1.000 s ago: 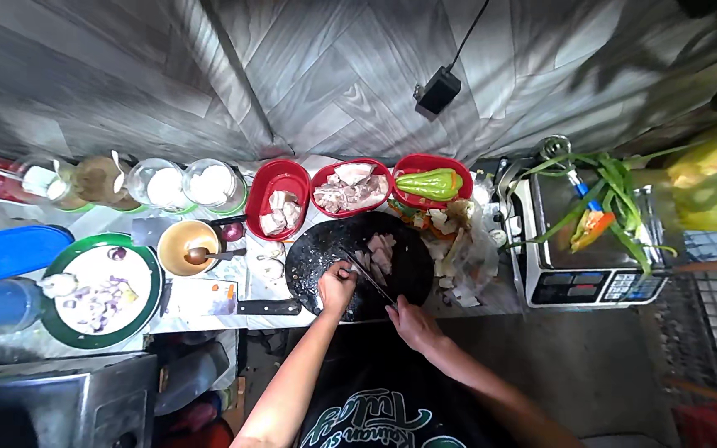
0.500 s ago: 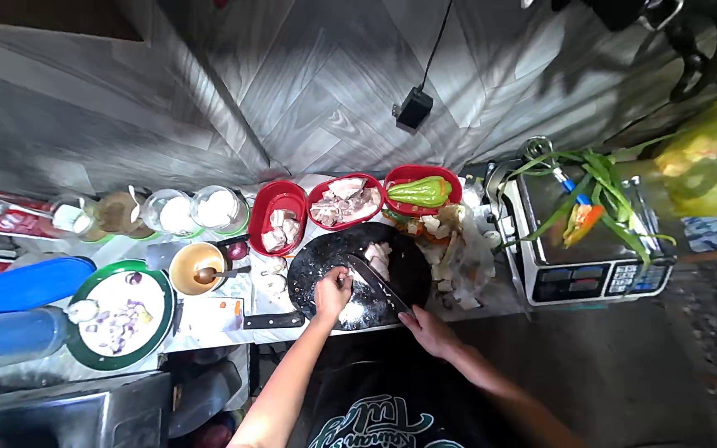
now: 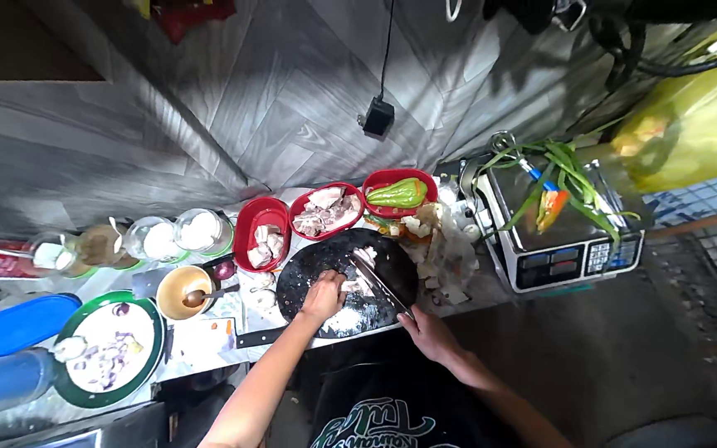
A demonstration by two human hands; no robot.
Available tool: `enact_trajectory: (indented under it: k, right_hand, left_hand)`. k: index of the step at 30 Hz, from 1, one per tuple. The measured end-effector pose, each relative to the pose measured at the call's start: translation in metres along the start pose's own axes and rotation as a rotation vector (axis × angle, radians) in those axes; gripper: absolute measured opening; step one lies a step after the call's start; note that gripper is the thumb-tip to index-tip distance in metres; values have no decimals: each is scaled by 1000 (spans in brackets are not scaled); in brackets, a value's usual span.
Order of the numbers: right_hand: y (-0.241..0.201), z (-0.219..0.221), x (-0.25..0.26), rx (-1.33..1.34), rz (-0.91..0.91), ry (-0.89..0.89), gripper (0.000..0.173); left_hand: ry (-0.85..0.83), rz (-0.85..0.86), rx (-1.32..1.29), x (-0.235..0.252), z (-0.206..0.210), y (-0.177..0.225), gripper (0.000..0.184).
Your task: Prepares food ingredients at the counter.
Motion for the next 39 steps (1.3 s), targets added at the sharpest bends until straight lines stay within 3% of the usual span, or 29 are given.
enact_trajectory:
  k: [4,8,14,23,29,31,33,36,39]
  right_hand:
    - [-5,11,-6,3,46,-16,54]
    - [-13,20,-9,-26,63,-19,53]
    - [-18,24,-11,-43,87,32,52]
    - [-3,19,-15,4,97,96,51]
    - [5,14,-19,20,102,105,52]
    - [8,12,-19,35,101,122,51]
    - [12,10,-19,45,99,148,51]
    - [17,9,-18,43,102,152,51]
    - [17,6,-19,20,98,146,51]
  left_hand:
    - [151,-15,-92,-8,16,-3,51]
    - [238,-120,-79,-4,21,6,41]
    - [447,-194,-221,-19,24,-8,51]
    - [469,-127,-504,-24,25,-5,48]
    - [383,-191,-443,-24,20,1,46]
    - [437,-98,-348,-25,21,9,40]
    - [461,104,-206,-18,25,20,32]
    - [238,228,11,2,30,39,34]
    - [172,303,152,14,31,45,28]
Point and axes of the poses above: each hand's wrist, its own x-axis towards the middle knuckle, its own z-axis out of the palm, y = z × x, the point moved 3 cm from there along x, towards the middle knuckle, and after that the axes turned 7 degrees about -x, right-handed, at the moved point
